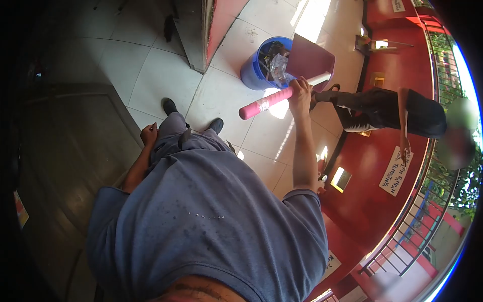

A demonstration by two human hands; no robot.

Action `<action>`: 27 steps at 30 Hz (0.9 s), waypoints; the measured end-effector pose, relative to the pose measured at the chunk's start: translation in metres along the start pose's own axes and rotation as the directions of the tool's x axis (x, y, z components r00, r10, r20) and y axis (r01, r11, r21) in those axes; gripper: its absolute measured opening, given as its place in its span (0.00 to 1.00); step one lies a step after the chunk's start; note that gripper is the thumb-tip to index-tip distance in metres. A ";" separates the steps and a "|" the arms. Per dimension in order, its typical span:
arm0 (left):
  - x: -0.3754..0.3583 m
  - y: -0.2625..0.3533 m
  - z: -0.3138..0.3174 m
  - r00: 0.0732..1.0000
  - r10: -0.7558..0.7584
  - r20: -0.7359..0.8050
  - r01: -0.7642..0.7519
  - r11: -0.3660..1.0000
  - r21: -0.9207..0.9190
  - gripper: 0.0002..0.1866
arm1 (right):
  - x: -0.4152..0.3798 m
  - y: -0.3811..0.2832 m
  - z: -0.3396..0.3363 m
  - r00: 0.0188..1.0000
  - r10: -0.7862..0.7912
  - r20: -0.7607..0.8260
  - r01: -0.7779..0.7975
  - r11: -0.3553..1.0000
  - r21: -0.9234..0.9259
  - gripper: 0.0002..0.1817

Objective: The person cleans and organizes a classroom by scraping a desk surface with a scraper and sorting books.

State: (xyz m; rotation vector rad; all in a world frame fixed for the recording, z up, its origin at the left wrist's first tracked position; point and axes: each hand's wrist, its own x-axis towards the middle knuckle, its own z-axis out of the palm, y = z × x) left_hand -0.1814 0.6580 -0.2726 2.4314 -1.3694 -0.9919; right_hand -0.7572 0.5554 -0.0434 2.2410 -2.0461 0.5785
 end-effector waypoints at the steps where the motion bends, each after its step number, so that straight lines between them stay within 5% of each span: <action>1: 0.008 -0.003 0.001 1.000 -0.005 -0.013 0.005 1.000 -0.020 0.11 | 0.002 -0.013 -0.019 0.996 0.035 -0.078 -0.029 0.997 0.073 0.06; 3: 0.025 -0.018 0.013 0.999 -0.016 -0.031 0.014 0.998 -0.059 0.12 | -0.002 -0.024 -0.053 0.976 0.095 -0.193 -0.078 0.992 0.097 0.05; 4: 0.035 -0.029 0.021 1.000 -0.004 -0.008 0.003 0.995 -0.099 0.12 | -0.003 -0.036 -0.080 0.950 0.282 -0.132 -0.249 0.943 0.218 0.05; 6: 0.065 -0.047 0.030 0.999 0.028 0.030 -0.023 0.983 -0.182 0.12 | -0.011 -0.052 -0.114 0.951 0.259 -0.169 -0.164 0.887 0.432 0.06; 7: 0.077 -0.046 0.023 0.997 0.029 0.073 -0.018 0.989 -0.148 0.12 | -0.017 -0.056 -0.136 0.939 0.330 -0.098 -0.290 0.912 0.290 0.07; 9: 0.107 -0.057 -0.001 0.988 -0.015 0.155 0.036 0.991 -0.130 0.13 | -0.021 -0.084 -0.164 0.869 0.494 0.014 -0.440 0.762 0.474 0.08; 12: 0.145 -0.071 -0.059 0.966 -0.095 0.242 0.129 0.983 -0.128 0.18 | -0.026 -0.124 -0.169 0.841 0.516 0.161 -0.532 0.736 0.419 0.09; 16: 0.216 -0.121 -0.106 0.926 -0.020 0.378 0.098 0.977 -0.188 0.22 | -0.025 -0.185 -0.109 0.606 0.669 0.431 -0.795 0.531 0.293 0.10; 17: 0.229 -0.124 -0.121 0.920 -0.037 0.391 0.115 0.978 -0.176 0.22 | -0.035 -0.188 -0.078 0.727 0.567 0.387 -0.682 0.662 0.311 0.10; 21: 0.280 -0.090 -0.186 0.881 -0.058 0.469 0.165 0.968 -0.190 0.25 | -0.070 -0.224 0.054 0.631 0.639 0.439 -0.769 0.589 0.247 0.10; 23: 0.323 -0.072 -0.213 0.870 -0.002 0.492 0.140 0.960 -0.243 0.25 | -0.073 -0.265 0.104 0.657 0.624 0.423 -0.723 0.681 0.117 0.13; 24: 0.346 -0.064 -0.224 0.872 0.029 0.489 0.118 0.956 -0.268 0.25 | -0.083 -0.272 0.135 0.540 0.684 0.491 -0.788 0.616 0.008 0.14; 26: 0.400 -0.056 -0.241 0.880 0.070 0.470 0.089 0.948 -0.307 0.24 | -0.078 -0.309 0.171 0.432 0.680 0.592 -0.885 0.445 0.134 0.14; 27: 0.427 -0.054 -0.255 0.882 0.103 0.460 0.070 0.937 -0.343 0.23 | -0.073 -0.320 0.186 0.422 0.649 0.634 -0.877 0.470 0.103 0.13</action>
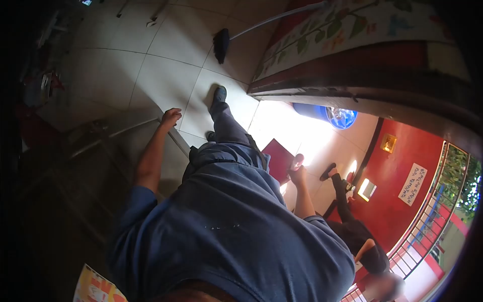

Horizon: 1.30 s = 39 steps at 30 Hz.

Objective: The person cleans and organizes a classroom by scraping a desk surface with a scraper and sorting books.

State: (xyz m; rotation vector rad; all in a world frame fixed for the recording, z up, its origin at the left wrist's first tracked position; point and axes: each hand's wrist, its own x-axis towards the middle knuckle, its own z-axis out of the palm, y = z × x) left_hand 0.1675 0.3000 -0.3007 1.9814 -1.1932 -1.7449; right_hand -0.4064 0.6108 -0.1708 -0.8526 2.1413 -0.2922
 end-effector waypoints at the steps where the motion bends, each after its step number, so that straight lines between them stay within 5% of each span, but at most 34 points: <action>1: 0.015 0.012 -0.023 0.999 0.033 0.001 -0.033 0.999 -0.023 0.23 | 0.009 -0.003 0.020 0.999 -0.001 0.055 0.003 0.999 -0.039 0.15; 5: 0.062 0.022 -0.118 0.977 0.120 -0.176 -0.126 0.992 -0.025 0.19 | 0.063 -0.028 0.091 0.990 -0.018 0.142 0.017 1.000 0.010 0.26; 9: 0.054 0.029 -0.183 0.960 -0.215 -0.180 0.186 0.968 -0.166 0.17 | 0.099 -0.142 0.122 0.972 -0.184 0.147 0.193 0.980 -0.052 0.26; 13: 0.051 0.016 -0.213 0.930 -0.336 -0.148 0.351 0.932 0.091 0.15 | 0.134 -0.219 0.138 0.817 -0.575 0.031 0.573 0.818 0.054 0.17; 14: 0.054 0.013 -0.217 0.905 -0.406 -0.127 0.417 0.906 0.076 0.14 | 0.137 -0.228 0.152 0.876 -0.482 -0.031 0.481 0.867 0.132 0.07; 16: 0.068 0.012 -0.232 0.870 -0.484 -0.090 0.492 0.865 0.096 0.13 | 0.156 -0.259 0.160 0.887 -0.462 0.001 0.461 0.887 0.014 0.08; 17: 0.076 0.017 -0.239 0.880 -0.471 -0.061 0.474 0.863 0.172 0.13 | 0.170 -0.265 0.168 0.923 -0.383 0.040 0.385 0.917 -0.107 0.16; 18: 0.087 0.023 -0.249 0.896 -0.443 -0.025 0.432 0.857 0.280 0.13 | 0.177 -0.270 0.181 0.935 -0.342 -0.091 0.340 0.940 -0.032 0.10; 20: 0.118 0.038 -0.276 0.930 -0.359 0.075 0.268 0.805 0.529 0.14 | 0.206 -0.274 0.209 0.977 -0.192 -0.096 0.212 0.930 0.300 0.10; 24: 0.198 0.113 -0.346 0.919 -0.187 0.347 -0.254 0.391 0.884 0.14 | 0.223 -0.406 0.195 0.951 -0.230 -0.209 0.297 0.867 0.399 0.03; 25: 0.216 0.128 -0.363 0.909 -0.167 0.382 -0.320 0.309 0.896 0.15 | 0.240 -0.415 0.198 0.969 -0.209 -0.132 0.245 0.876 0.415 0.17; 26: 0.237 0.144 -0.378 0.908 -0.146 0.394 -0.350 0.255 0.901 0.15 | 0.255 -0.421 0.203 0.963 -0.231 -0.138 0.268 0.856 0.442 0.16; 29: 0.293 0.179 -0.411 0.943 -0.293 0.155 0.145 0.785 0.603 0.16 | 0.296 -0.479 0.207 0.978 -0.177 -0.108 0.207 0.843 0.496 0.15; 31: 0.313 0.215 -0.406 0.979 -0.097 0.177 -0.014 0.841 0.540 0.15 | 0.332 -0.496 0.224 0.980 -0.151 -0.130 0.199 0.762 0.616 0.15; 32: 0.319 0.232 -0.397 0.984 0.003 0.180 -0.094 0.859 0.503 0.15 | 0.357 -0.495 0.238 0.927 -0.276 -0.254 0.371 0.765 0.526 0.15; 33: 0.324 0.237 -0.387 0.982 -0.037 0.184 -0.062 0.861 0.505 0.14 | 0.381 -0.488 0.256 0.845 -0.400 -0.355 0.526 0.743 0.413 0.16; 35: 0.330 0.242 -0.374 0.976 -0.119 0.184 0.005 0.854 0.521 0.14 | 0.421 -0.472 0.296 0.884 -0.303 -0.355 0.461 0.692 0.556 0.16; 37: 0.317 0.245 -0.361 0.936 -0.229 0.268 0.034 0.817 0.576 0.15 | 0.440 -0.457 0.312 0.877 -0.341 -0.337 0.439 0.855 0.277 0.15; 39: 0.303 0.232 -0.358 0.901 -0.222 0.372 -0.101 0.727 0.679 0.17 | 0.444 -0.438 0.319 0.876 -0.240 -0.418 0.412 0.822 0.393 0.11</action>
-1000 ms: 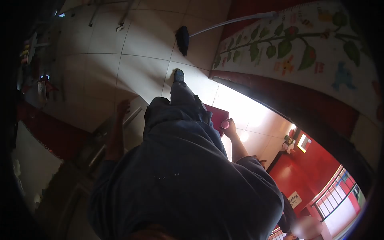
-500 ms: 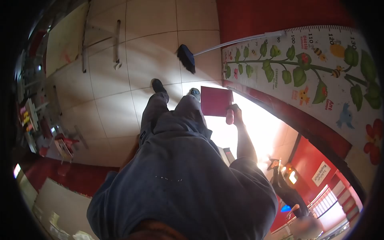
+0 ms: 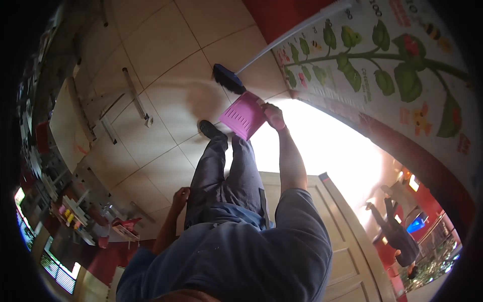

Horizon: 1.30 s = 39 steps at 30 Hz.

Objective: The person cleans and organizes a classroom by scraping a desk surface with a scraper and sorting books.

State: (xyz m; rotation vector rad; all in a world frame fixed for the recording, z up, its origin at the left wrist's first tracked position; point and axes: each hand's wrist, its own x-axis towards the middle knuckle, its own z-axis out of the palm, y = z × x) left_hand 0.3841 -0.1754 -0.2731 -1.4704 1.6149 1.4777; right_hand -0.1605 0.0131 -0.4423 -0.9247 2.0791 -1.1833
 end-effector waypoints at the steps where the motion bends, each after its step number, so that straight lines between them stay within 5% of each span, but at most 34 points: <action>1: -0.008 0.001 0.008 0.999 0.024 -0.029 -0.024 1.000 -0.010 0.17 | -0.005 0.006 -0.008 0.992 0.106 -0.065 -0.098 0.988 0.116 0.12; 4: -0.016 0.015 0.021 0.992 0.079 -0.103 -0.084 0.995 -0.046 0.18 | -0.007 0.020 -0.042 0.932 0.328 -0.156 -0.274 0.916 0.293 0.14; 5: -0.016 0.019 0.023 0.992 0.068 -0.105 -0.074 0.996 -0.053 0.18 | -0.005 0.044 -0.050 0.964 0.183 -0.190 -0.119 0.945 0.305 0.13; 8: -0.007 0.034 0.030 0.988 0.092 -0.128 -0.095 0.995 -0.017 0.17 | 0.010 0.104 -0.055 0.948 0.001 -0.318 0.012 0.999 0.037 0.15; 11: 0.003 0.046 0.039 0.975 0.145 -0.169 -0.139 0.989 0.047 0.15 | 0.038 0.121 -0.052 0.929 0.070 -0.363 0.009 0.977 0.213 0.17; 14: 0.005 0.048 0.049 0.965 0.136 -0.222 -0.120 0.989 0.085 0.15 | 0.061 0.149 -0.049 0.936 -0.030 -0.350 0.055 0.997 0.061 0.21; 16: -0.001 0.047 0.051 0.958 0.122 -0.261 -0.102 0.991 0.089 0.15 | 0.074 0.168 -0.048 0.946 -0.007 -0.323 0.076 0.976 0.202 0.20; 18: -0.007 0.048 0.054 0.946 0.123 -0.300 -0.103 0.991 0.081 0.16 | 0.081 0.164 -0.053 0.952 -0.053 -0.301 0.034 0.997 -0.067 0.22; 20: -0.007 0.040 0.062 0.939 0.125 -0.319 -0.118 0.992 0.040 0.17 | 0.093 0.145 -0.061 0.950 0.135 -0.283 -0.108 0.988 0.110 0.29; 22: -0.008 0.039 0.068 0.935 0.115 -0.336 -0.114 0.993 0.023 0.17 | 0.082 0.122 -0.069 0.838 0.248 -0.486 -0.128 0.955 0.267 0.36; 25: -0.011 0.048 0.074 0.939 0.081 -0.335 -0.075 0.997 0.029 0.17 | 0.066 0.132 -0.066 0.699 0.464 -0.544 -0.005 0.764 0.645 0.15; 28: -0.014 0.048 0.082 0.936 0.082 -0.343 -0.081 0.997 0.018 0.18 | 0.049 0.144 -0.068 0.639 0.459 -0.617 -0.162 0.865 0.475 0.17; 30: -0.020 0.039 0.087 0.920 0.093 -0.381 -0.105 0.994 -0.010 0.18 | 0.052 0.121 -0.084 0.623 0.612 -0.488 -0.189 0.723 0.665 0.25; 32: -0.031 0.038 0.093 0.907 0.067 -0.415 -0.096 0.994 -0.051 0.19 | 0.058 0.097 -0.094 0.306 0.860 -0.409 -0.210 0.479 0.852 0.33; 33: -0.036 0.037 0.093 0.902 0.059 -0.428 -0.098 0.993 -0.069 0.19 | 0.061 0.092 -0.102 0.231 0.899 -0.371 -0.209 0.419 0.884 0.32; 39: -0.050 0.024 0.083 0.857 -0.029 -0.515 -0.062 0.985 -0.159 0.21 | 0.045 0.092 -0.100 0.290 0.932 -0.218 -0.412 0.327 0.850 0.28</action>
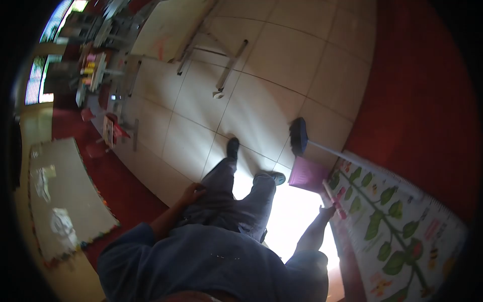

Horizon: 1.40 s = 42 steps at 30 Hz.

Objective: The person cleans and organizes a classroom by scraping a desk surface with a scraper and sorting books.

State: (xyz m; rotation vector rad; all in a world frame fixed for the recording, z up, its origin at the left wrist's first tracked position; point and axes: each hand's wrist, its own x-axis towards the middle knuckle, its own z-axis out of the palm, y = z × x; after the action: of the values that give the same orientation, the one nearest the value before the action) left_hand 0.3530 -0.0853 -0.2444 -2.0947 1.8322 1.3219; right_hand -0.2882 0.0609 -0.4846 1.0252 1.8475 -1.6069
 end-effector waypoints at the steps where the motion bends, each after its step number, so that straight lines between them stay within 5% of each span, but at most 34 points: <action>1: -0.004 -0.007 -0.005 0.999 -0.023 -0.025 0.023 0.999 -0.026 0.21 | -0.008 0.005 -0.001 0.999 0.040 0.019 -0.039 0.999 -0.035 0.27; 7: 0.009 -0.067 -0.051 0.975 -0.197 -0.100 0.169 0.956 -0.238 0.20 | -0.073 0.057 0.039 0.957 0.276 0.090 -0.241 0.926 -0.290 0.24; 9: 0.027 -0.109 -0.050 0.978 -0.189 -0.092 0.127 0.882 -0.455 0.21 | -0.087 0.086 0.082 0.922 0.364 0.135 -0.287 0.873 -0.396 0.23; 11: 0.050 -0.115 -0.088 0.978 -0.181 -0.103 0.123 0.900 -0.417 0.21 | -0.245 0.095 0.146 0.916 0.373 0.144 -0.313 0.893 -0.323 0.18; 13: 0.073 -0.139 -0.133 0.986 -0.161 -0.048 0.123 0.890 -0.440 0.21 | -0.291 0.134 0.181 0.700 0.260 0.665 0.237 0.794 -0.560 0.19; 15: 0.109 -0.169 -0.175 0.992 -0.119 0.036 0.120 0.834 -0.539 0.21 | -0.382 0.170 0.275 0.910 0.313 0.270 -0.139 0.847 -0.513 0.23; 17: 0.139 -0.164 -0.248 0.957 -0.219 0.189 0.289 0.730 -0.619 0.21 | -0.440 0.215 0.351 0.763 0.406 0.503 -0.043 0.809 -0.586 0.31; 18: 0.173 -0.200 -0.247 0.995 -0.093 0.033 0.095 0.823 -0.560 0.21 | -0.474 0.238 0.389 0.697 0.431 0.574 0.007 0.796 -0.606 0.34; 19: 0.195 -0.204 -0.279 0.999 -0.032 0.035 0.045 0.869 -0.492 0.21 | -0.507 0.254 0.422 0.637 0.455 0.622 0.052 0.780 -0.624 0.38; 20: 0.209 -0.181 -0.331 0.983 -0.151 0.105 0.183 0.776 -0.603 0.21 | -0.539 0.272 0.453 0.570 0.482 0.666 0.094 0.767 -0.635 0.40; 21: 0.232 -0.180 -0.368 0.990 -0.124 0.072 0.141 0.763 -0.631 0.22 | -0.573 0.292 0.487 0.495 0.507 0.706 0.133 0.759 -0.638 0.42; 23: 0.318 -0.197 -0.463 0.986 0.006 -0.169 -0.124 0.702 -0.701 0.26 | -0.679 0.341 0.569 0.523 0.513 0.681 0.147 0.733 -0.664 0.45; 25: 0.377 -0.208 -0.532 0.957 0.051 -0.285 -0.222 0.761 -0.610 0.27 | -0.724 0.370 0.616 0.636 0.381 0.671 0.169 0.780 -0.603 0.48; 28: 0.438 -0.207 -0.657 0.897 0.081 -0.435 -0.256 0.896 -0.362 0.34 | -0.742 0.403 0.677 0.655 0.288 0.699 0.250 0.791 -0.559 0.47; 30: 0.491 -0.218 -0.718 0.846 0.051 -0.530 -0.205 0.950 -0.235 0.39 | -0.752 0.422 0.710 0.643 0.195 0.740 0.456 0.679 -0.576 0.46; 32: 0.570 -0.248 -0.766 0.806 -0.006 -0.592 -0.153 0.964 -0.218 0.42 | -0.657 0.458 0.761 0.497 -0.017 0.867 0.844 0.242 -0.479 0.44; 33: 0.603 -0.265 -0.785 0.792 -0.034 -0.610 -0.122 0.970 -0.212 0.44 | -0.683 0.461 0.764 0.595 -0.106 0.797 0.786 0.283 -0.549 0.43; 34: 0.622 -0.274 -0.797 0.832 -0.065 -0.551 -0.065 0.975 -0.213 0.45 | -0.700 0.457 0.751 0.689 -0.186 0.701 0.718 0.310 -0.623 0.41; 36: 0.677 -0.271 -0.840 0.878 -0.111 -0.466 0.008 0.976 -0.218 0.48 | -0.698 0.461 0.745 0.635 -0.134 0.761 0.638 0.646 -0.418 0.41; 38: 0.743 -0.290 -0.853 0.942 -0.174 -0.288 0.083 0.950 -0.301 0.49 | -0.728 0.453 0.739 0.631 -0.125 0.765 0.616 0.680 -0.397 0.41; 40: 0.787 -0.303 -0.853 0.995 -0.104 0.011 0.097 0.878 -0.469 0.51 | -0.756 0.459 0.738 0.573 -0.390 0.721 0.813 0.383 -0.439 0.42; 42: 0.829 -0.306 -0.852 0.928 0.167 0.332 0.128 0.695 -0.708 0.52 | -0.722 0.450 0.737 0.647 -0.384 0.659 0.762 0.296 -0.576 0.41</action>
State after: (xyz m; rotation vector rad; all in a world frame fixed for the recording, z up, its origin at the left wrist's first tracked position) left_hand 1.0126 -1.1140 -0.3637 -1.8418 1.2694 2.5649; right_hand 0.4176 -0.8054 -0.3496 -0.5034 2.3787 -0.8237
